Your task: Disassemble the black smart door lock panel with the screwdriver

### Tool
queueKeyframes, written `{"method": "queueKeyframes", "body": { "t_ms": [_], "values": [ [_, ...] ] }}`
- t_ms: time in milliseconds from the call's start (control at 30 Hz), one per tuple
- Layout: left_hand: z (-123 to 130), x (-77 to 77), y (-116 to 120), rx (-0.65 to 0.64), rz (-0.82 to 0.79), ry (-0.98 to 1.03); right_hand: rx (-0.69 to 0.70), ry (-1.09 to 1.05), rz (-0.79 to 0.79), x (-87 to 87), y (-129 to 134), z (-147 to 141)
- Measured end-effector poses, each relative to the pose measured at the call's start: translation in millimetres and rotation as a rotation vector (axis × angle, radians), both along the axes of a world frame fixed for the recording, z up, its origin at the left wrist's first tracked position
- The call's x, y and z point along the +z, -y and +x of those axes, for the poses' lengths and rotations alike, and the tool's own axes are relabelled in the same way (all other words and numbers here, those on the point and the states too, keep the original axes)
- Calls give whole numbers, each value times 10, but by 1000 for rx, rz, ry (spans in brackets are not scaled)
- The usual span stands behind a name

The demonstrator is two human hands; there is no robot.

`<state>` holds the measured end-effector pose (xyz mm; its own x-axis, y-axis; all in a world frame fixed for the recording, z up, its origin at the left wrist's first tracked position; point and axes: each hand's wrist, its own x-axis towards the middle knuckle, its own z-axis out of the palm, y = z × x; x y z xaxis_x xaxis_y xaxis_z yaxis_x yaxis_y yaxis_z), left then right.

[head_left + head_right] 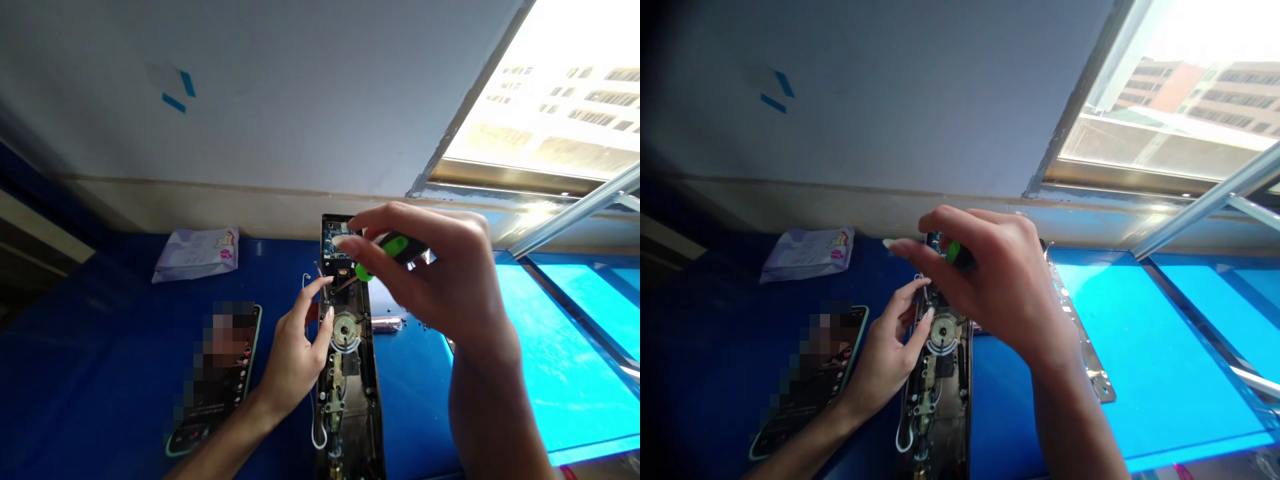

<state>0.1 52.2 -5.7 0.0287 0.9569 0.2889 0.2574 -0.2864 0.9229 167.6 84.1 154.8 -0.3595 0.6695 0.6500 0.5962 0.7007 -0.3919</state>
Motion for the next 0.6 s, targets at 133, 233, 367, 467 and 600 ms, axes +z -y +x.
{"method": "queueKeyframes", "body": {
  "t_ms": [133,233,367,467,600],
  "values": [
    [-5,25,3,10,12,-10,40,-6,-10,-1,-23,65],
    [-6,37,0,13,8,-6,94,15,-70,20,-1,119],
    [-3,39,-5,10,13,0,99,4,-78,27,6,110],
    [-1,42,-4,9,8,4,20,-9,-31,9,-20,68],
    [-3,43,-2,6,4,1,50,-2,-48,14,-10,53]
  ]
}}
